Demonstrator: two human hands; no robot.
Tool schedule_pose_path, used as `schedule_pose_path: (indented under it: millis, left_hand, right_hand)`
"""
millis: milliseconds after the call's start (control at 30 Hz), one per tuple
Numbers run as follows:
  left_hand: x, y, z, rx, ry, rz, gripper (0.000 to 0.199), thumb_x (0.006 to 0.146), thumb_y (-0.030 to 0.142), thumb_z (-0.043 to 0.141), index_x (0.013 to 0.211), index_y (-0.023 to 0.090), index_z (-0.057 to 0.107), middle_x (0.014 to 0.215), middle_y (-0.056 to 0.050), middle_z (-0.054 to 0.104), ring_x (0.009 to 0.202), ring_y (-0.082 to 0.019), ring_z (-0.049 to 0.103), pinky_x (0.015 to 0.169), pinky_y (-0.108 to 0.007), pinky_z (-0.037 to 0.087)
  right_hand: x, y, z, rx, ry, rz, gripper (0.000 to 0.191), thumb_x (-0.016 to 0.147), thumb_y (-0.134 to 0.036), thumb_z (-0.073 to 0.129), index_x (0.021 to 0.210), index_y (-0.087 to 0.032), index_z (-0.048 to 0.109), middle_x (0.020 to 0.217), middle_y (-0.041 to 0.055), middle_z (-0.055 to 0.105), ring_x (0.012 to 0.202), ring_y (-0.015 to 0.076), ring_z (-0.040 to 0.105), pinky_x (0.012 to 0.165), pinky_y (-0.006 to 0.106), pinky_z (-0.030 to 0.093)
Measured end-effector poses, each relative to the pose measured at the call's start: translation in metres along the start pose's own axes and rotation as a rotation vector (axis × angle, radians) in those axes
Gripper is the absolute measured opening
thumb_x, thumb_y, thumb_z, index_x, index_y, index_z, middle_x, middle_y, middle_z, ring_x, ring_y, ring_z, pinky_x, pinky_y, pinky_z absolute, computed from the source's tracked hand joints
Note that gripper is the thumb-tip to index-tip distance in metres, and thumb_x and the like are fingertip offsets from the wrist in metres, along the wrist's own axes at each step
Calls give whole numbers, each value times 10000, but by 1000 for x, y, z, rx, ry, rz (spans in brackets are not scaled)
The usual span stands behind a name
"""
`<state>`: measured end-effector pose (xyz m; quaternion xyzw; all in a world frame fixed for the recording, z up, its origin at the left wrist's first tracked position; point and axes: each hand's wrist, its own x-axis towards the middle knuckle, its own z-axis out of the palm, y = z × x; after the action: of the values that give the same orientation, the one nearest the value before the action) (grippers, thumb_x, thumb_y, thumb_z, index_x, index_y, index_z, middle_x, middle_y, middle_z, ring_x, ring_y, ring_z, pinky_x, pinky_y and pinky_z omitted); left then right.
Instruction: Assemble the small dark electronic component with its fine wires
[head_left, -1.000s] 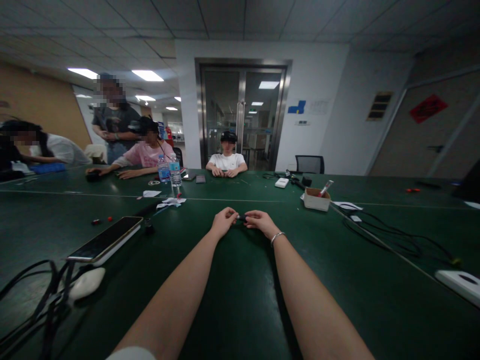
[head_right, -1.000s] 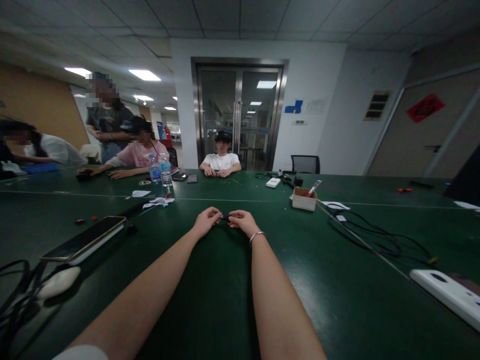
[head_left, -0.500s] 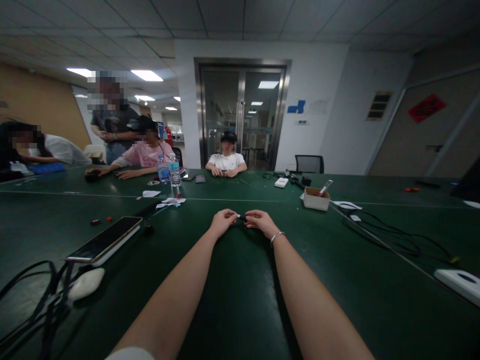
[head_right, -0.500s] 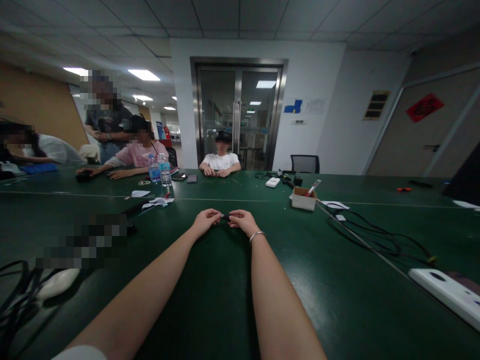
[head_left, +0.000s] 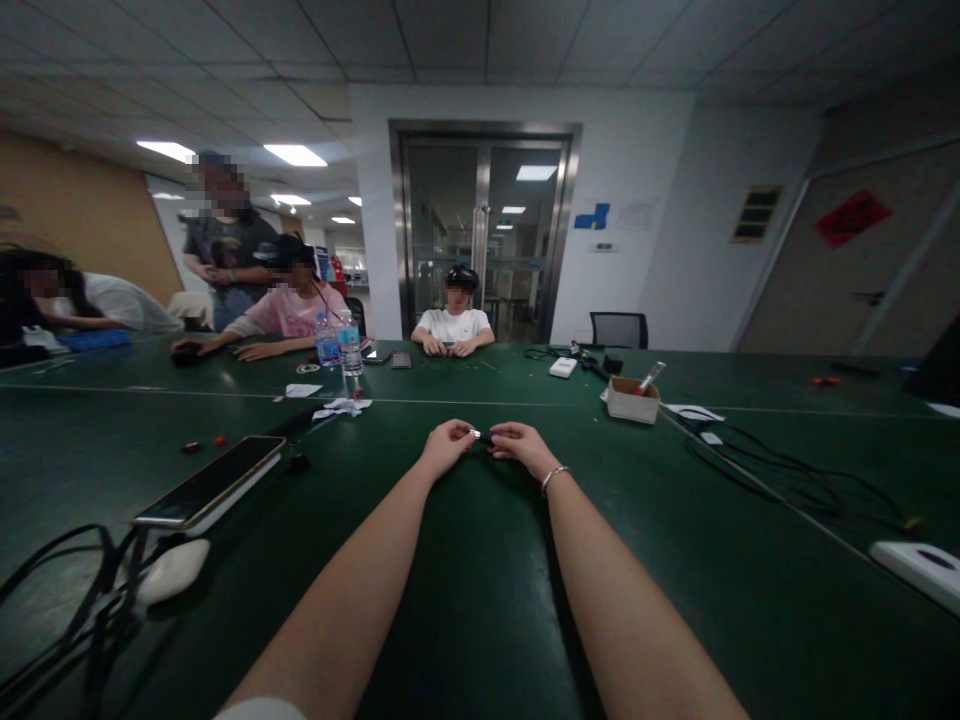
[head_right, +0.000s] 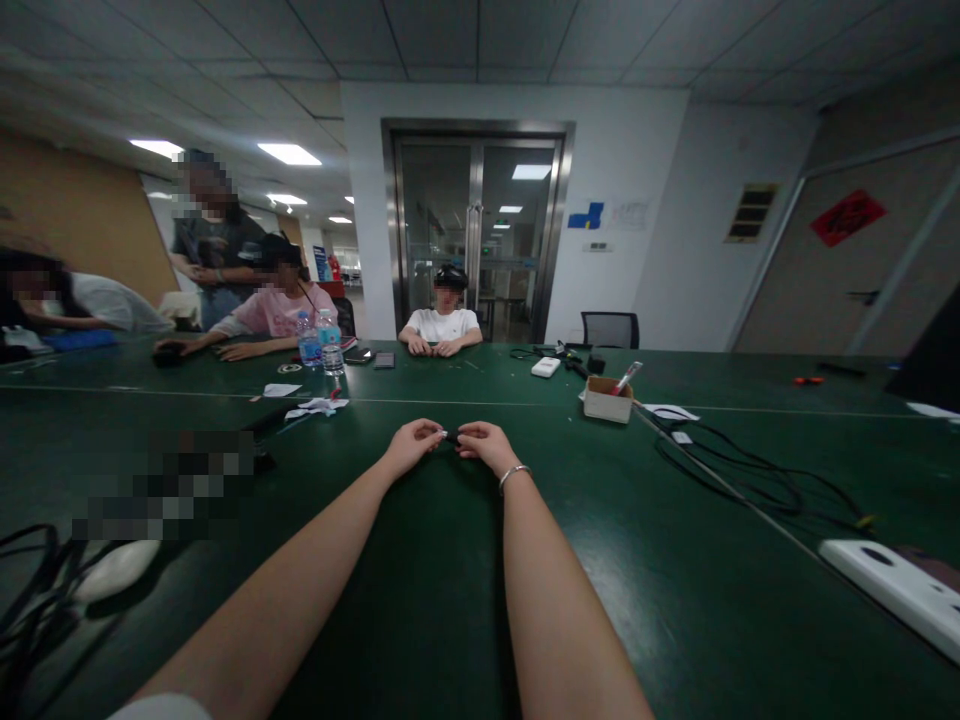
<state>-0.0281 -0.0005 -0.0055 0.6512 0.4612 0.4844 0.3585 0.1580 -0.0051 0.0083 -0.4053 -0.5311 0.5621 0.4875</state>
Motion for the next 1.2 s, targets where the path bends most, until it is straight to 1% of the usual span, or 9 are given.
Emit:
schedule_pose_path:
  millis: [233,333,467,567,667,900,1000,1100,1200]
  left_hand:
    - [-3,3,0,-31,-26,-7,250,726,301,669,922,151,633,835,-54,661,688,-124,595,632,-247,469]
    - [-4,5,2,-66,-68,15,243,712,281,686,904,145,625,819,-53,660,703,-130,607,634,-250,470]
    - [-4,5,3,-84,-54,-4,236,701,285,699,876,140,637,767,-54,665,692,-138,615,634,-260,472]
    - [-3,4,3,-70,-39,-20,246,697,293,703,883,141,646,773,-58,674,688,-140,617,649,-271,478]
    - [-3,2,2,-37,-44,-16,240,701,284,696,893,147,650,788,-57,679,689,-142,620,660,-279,484]
    - [-5,6,4,-115,1,-9,247,665,277,734,823,139,605,664,-27,648,624,-131,608,617,-261,477]
    - [-5,6,4,-129,-25,-11,264,655,308,740,806,136,610,660,-30,648,625,-132,609,618,-263,475]
    - [-4,6,2,-139,-12,-15,269,658,335,733,801,137,621,672,-34,654,626,-131,610,628,-265,476]
    - [-5,8,0,-125,1,-17,268,679,360,711,809,140,630,681,-36,658,626,-132,614,634,-266,479]
  right_hand:
    - [-1,1,-1,-9,-13,-16,207,696,-62,704,884,-126,645,753,47,692,640,127,680,562,204,577]
    - [1,2,0,-63,-34,-65,244,671,-90,726,898,-143,653,739,22,685,655,115,662,569,207,565]
    - [8,3,2,-302,-41,-149,192,657,-127,728,842,-145,676,696,9,678,653,106,635,623,220,540]
    - [14,4,3,-502,-34,-225,172,655,-140,716,824,-161,693,733,13,692,686,114,639,694,243,523]
    - [16,5,3,-570,-41,-253,191,666,-153,701,856,-169,699,788,26,703,732,131,649,730,264,516]
    - [9,4,5,-434,-41,-229,203,670,-125,694,871,-152,691,811,40,709,757,133,654,770,280,518]
    - [8,4,6,-366,-35,-206,211,653,-116,708,861,-146,687,775,32,702,716,125,648,704,257,530]
    - [7,3,7,-279,-49,-169,222,635,-116,726,851,-144,679,734,22,690,662,116,636,607,228,533]
    - [6,3,10,-232,-62,-158,234,628,-113,735,852,-139,674,714,13,681,634,104,627,569,209,527]
